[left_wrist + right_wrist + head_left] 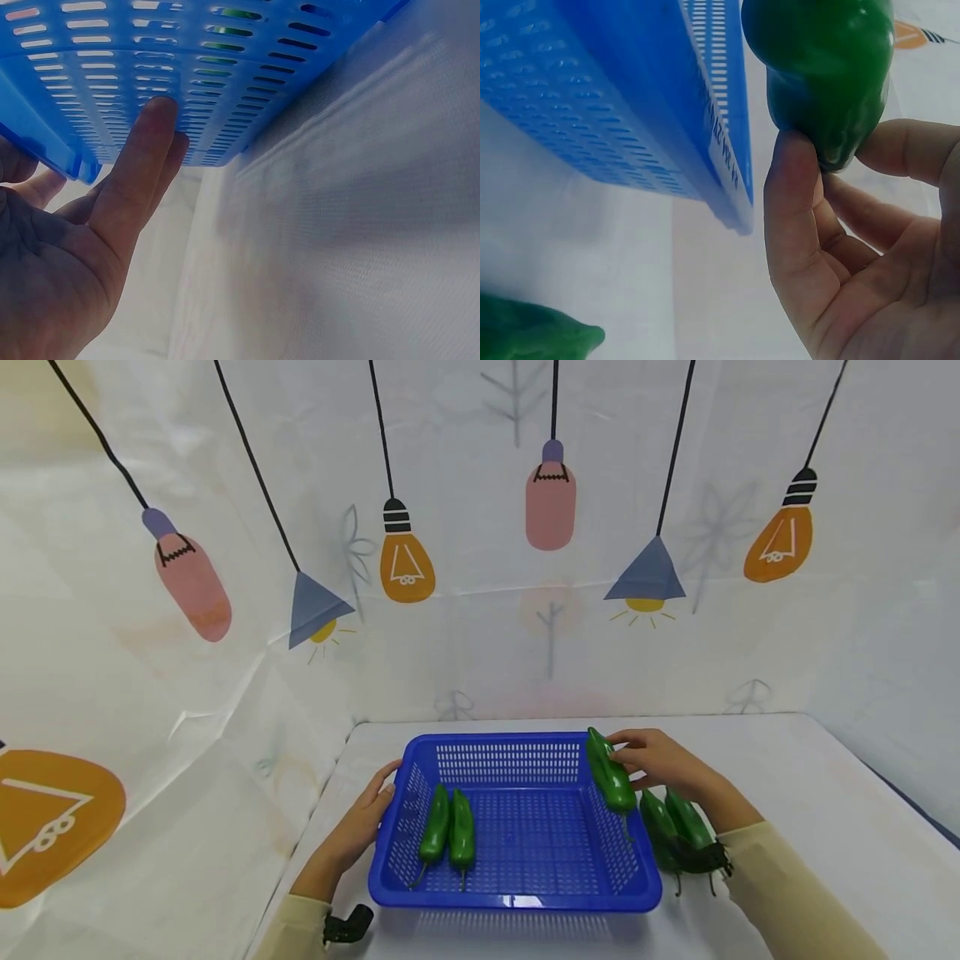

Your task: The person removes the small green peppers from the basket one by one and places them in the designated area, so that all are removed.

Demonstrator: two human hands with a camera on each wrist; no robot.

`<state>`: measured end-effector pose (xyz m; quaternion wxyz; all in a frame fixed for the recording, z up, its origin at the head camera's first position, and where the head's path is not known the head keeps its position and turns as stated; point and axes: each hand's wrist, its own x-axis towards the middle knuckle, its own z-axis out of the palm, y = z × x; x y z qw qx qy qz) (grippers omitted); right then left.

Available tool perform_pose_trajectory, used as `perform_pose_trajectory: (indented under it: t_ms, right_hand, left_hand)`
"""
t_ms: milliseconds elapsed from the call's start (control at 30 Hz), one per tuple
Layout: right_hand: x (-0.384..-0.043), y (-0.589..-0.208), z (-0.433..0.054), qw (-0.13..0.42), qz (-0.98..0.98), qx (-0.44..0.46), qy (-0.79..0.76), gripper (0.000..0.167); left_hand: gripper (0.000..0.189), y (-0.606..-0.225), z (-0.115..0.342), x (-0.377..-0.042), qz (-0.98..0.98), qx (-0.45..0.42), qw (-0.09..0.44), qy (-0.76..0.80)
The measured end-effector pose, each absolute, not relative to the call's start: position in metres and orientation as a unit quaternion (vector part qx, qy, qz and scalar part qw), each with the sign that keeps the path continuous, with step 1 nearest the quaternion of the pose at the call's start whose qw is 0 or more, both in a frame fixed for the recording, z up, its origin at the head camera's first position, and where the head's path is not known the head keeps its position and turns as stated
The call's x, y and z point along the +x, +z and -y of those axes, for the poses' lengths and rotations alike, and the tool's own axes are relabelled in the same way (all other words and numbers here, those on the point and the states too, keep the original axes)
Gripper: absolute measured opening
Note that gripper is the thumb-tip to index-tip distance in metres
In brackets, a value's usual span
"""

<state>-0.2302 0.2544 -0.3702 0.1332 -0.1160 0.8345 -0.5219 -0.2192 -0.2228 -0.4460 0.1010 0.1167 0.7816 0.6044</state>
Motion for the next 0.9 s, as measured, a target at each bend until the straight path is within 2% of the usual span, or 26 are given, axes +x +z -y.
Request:
perform_pose_trajectory:
  t_ms: [900]
  right_hand:
    - [-0.221,-0.366,-0.304,0.113,-0.844,-0.09,-0.517,0.056]
  left_hand:
    - [0.048,-0.45,0.221,-0.221,-0.788,0.096,0.089,0.602]
